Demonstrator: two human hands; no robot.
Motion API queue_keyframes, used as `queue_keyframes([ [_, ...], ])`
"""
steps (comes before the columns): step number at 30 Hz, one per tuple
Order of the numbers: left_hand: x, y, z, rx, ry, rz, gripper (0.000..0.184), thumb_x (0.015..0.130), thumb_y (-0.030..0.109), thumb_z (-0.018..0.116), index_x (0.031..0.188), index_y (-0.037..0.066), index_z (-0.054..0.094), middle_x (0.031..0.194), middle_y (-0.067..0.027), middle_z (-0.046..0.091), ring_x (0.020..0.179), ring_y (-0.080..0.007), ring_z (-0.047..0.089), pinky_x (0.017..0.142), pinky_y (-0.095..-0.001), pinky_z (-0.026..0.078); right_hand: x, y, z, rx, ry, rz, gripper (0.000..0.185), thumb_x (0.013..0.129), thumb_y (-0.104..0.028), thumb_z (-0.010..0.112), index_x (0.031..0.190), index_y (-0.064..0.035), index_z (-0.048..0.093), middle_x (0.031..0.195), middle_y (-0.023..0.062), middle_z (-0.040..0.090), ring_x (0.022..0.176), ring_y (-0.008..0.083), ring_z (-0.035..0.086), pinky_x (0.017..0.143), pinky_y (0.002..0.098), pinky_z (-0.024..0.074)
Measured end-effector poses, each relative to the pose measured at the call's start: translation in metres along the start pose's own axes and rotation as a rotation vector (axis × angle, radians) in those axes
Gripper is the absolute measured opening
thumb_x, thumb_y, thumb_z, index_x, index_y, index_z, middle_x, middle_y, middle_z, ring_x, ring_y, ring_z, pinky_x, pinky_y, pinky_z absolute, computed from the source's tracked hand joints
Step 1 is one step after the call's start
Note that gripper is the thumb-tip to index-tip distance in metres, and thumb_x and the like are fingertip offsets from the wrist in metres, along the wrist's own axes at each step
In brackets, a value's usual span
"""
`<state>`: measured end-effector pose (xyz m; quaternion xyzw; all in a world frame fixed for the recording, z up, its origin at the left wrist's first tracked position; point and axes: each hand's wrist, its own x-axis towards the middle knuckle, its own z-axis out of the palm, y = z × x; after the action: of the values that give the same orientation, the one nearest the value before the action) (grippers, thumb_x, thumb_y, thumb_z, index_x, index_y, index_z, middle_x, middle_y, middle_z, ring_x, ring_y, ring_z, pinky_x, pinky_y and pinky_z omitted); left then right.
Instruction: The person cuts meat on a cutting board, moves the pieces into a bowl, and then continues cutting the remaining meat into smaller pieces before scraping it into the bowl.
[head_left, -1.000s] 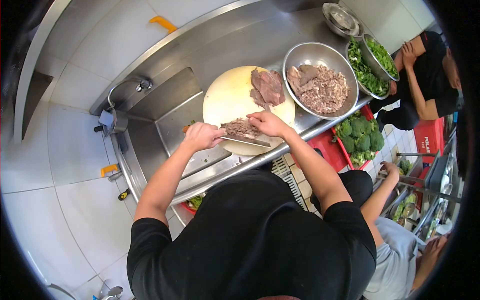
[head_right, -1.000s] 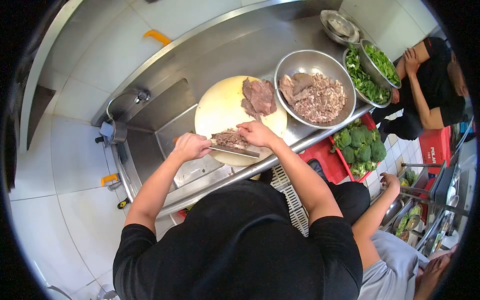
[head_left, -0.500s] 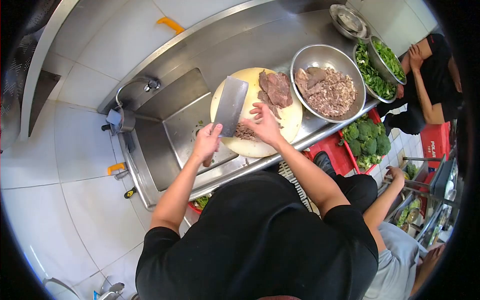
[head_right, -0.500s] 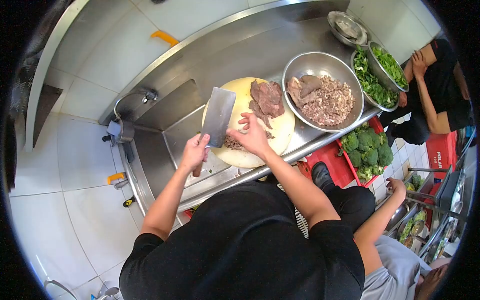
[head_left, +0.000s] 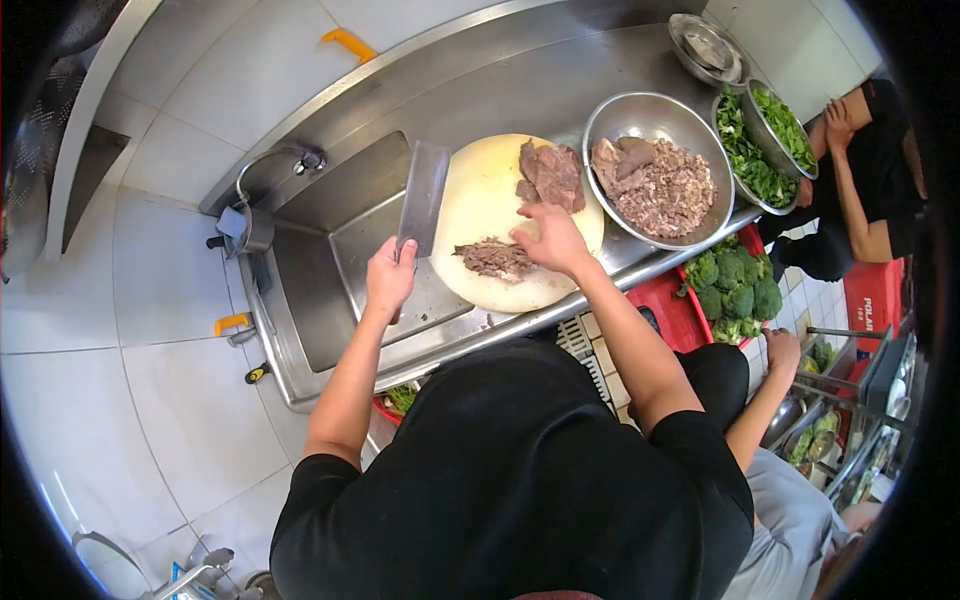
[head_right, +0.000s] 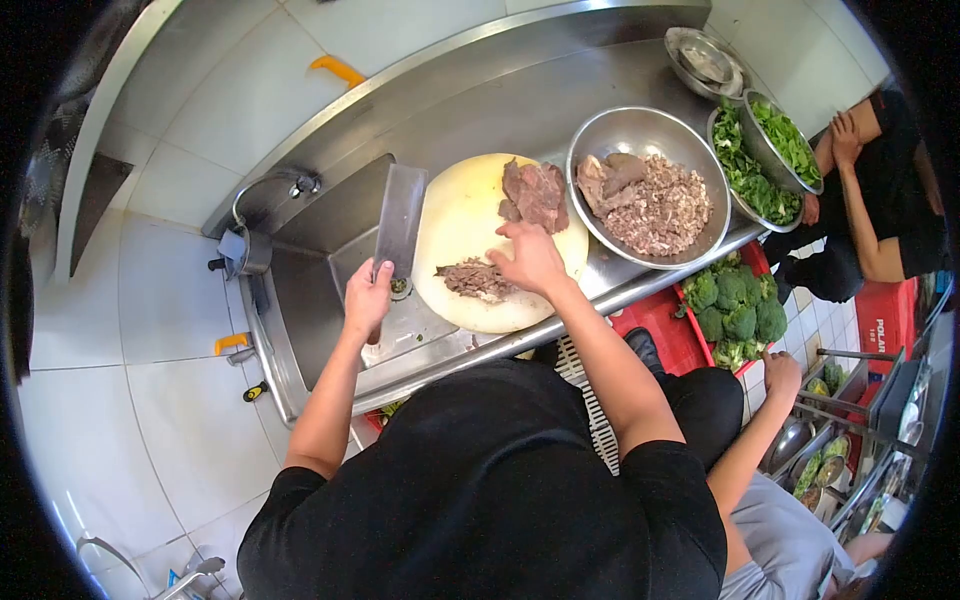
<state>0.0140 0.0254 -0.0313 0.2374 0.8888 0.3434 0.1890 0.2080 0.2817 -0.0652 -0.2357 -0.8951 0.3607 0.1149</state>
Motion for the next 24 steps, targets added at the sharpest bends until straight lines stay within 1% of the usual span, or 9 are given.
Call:
queue_keyframes([
  [2,0.002,-0.003,-0.002,0.215,0.051,0.075,0.037,0.104,0.033,0.060,0.102,-0.004,0.061,0.094,-0.0201,0.075,0.093,-0.0404,0.074,0.083,-0.0536,0.055,-0.007,-0.004,-0.001,-0.094,-0.164,-0.095,0.077,0.085,-0.054,0.077,0.134,0.0029,0.063,0.136,0.0267,0.060,0.133,0.0385,0.053,0.112,0.0508,0.0412],
  [3,-0.005,0.013,-0.006,0.323,0.011,0.072,0.033,0.105,0.030,0.056,0.113,-0.002,0.059,0.107,-0.0269,0.074,0.105,-0.0492,0.068,0.091,-0.0587,0.052,-0.014,-0.007,0.005,-0.172,-0.143,-0.156,0.083,0.084,-0.057,0.077,0.138,0.0029,0.059,0.138,0.0253,0.058,0.133,0.0383,0.052,0.112,0.0513,0.0407],
  [5,0.002,0.004,0.005,0.459,-0.137,0.005,0.032,0.106,0.028,0.054,0.121,0.000,0.056,0.108,-0.0293,0.073,0.106,-0.0497,0.068,0.093,-0.0591,0.052,-0.027,-0.012,0.026,-0.330,-0.103,-0.275,0.095,0.081,-0.064,0.076,0.144,0.0031,0.053,0.141,0.0224,0.055,0.132,0.0377,0.050,0.111,0.0525,0.0396],
  [7,0.000,0.010,0.014,0.506,-0.231,-0.031,0.032,0.106,0.024,0.050,0.130,0.002,0.050,0.110,-0.0333,0.071,0.108,-0.0521,0.066,0.096,-0.0599,0.051,-0.028,-0.012,0.036,-0.350,-0.162,-0.230,0.099,0.080,-0.067,0.076,0.146,0.0022,0.050,0.138,0.0209,0.054,0.131,0.0370,0.050,0.110,0.0526,0.0392],
  [11,-0.007,0.029,0.018,0.555,-0.243,-0.086,0.030,0.107,0.022,0.049,0.129,0.003,0.051,0.109,-0.0319,0.071,0.107,-0.0504,0.067,0.095,-0.0596,0.051,-0.022,-0.017,0.052,-0.409,-0.228,-0.151,0.100,0.082,-0.068,0.074,0.145,0.0052,0.050,0.126,0.0174,0.056,0.122,0.0333,0.051,0.106,0.0481,0.0398],
  [17,-0.013,0.035,0.021,0.567,-0.224,-0.079,0.029,0.105,0.021,0.050,0.128,0.002,0.051,0.106,-0.0319,0.072,0.104,-0.0487,0.070,0.092,-0.0583,0.053,-0.022,-0.042,0.064,-0.463,-0.188,-0.136,0.090,0.086,-0.067,0.070,0.136,0.0061,0.054,0.123,0.0167,0.057,0.121,0.0331,0.051,0.102,0.0470,0.0425],
  [20,-0.012,0.031,0.021,0.556,-0.241,-0.047,0.029,0.104,0.020,0.051,0.127,0.001,0.050,0.106,-0.0319,0.072,0.101,-0.0493,0.070,0.090,-0.0584,0.054,-0.023,-0.033,0.075,-0.441,-0.177,-0.147,0.089,0.089,-0.065,0.067,0.137,0.0073,0.054,0.123,0.0170,0.057,0.117,0.0333,0.052,0.099,0.0462,0.0437],
  [23,-0.011,0.034,0.018,0.552,-0.274,-0.023,0.030,0.102,0.016,0.050,0.126,-0.001,0.050,0.106,-0.0327,0.072,0.102,-0.0495,0.071,0.091,-0.0592,0.054,-0.022,-0.039,0.073,-0.439,-0.244,-0.069,0.090,0.093,-0.063,0.064,0.147,0.0066,0.048,0.132,0.0201,0.055,0.123,0.0353,0.051,0.105,0.0492,0.0416],
  [24,-0.008,0.031,0.018,0.543,-0.285,-0.020,0.030,0.101,0.015,0.050,0.126,-0.001,0.049,0.106,-0.0330,0.072,0.103,-0.0495,0.071,0.091,-0.0590,0.054,-0.025,-0.044,0.072,-0.455,-0.139,-0.134,0.090,0.093,-0.063,0.064,0.149,0.0055,0.046,0.136,0.0210,0.054,0.127,0.0360,0.050,0.108,0.0505,0.0396],
])
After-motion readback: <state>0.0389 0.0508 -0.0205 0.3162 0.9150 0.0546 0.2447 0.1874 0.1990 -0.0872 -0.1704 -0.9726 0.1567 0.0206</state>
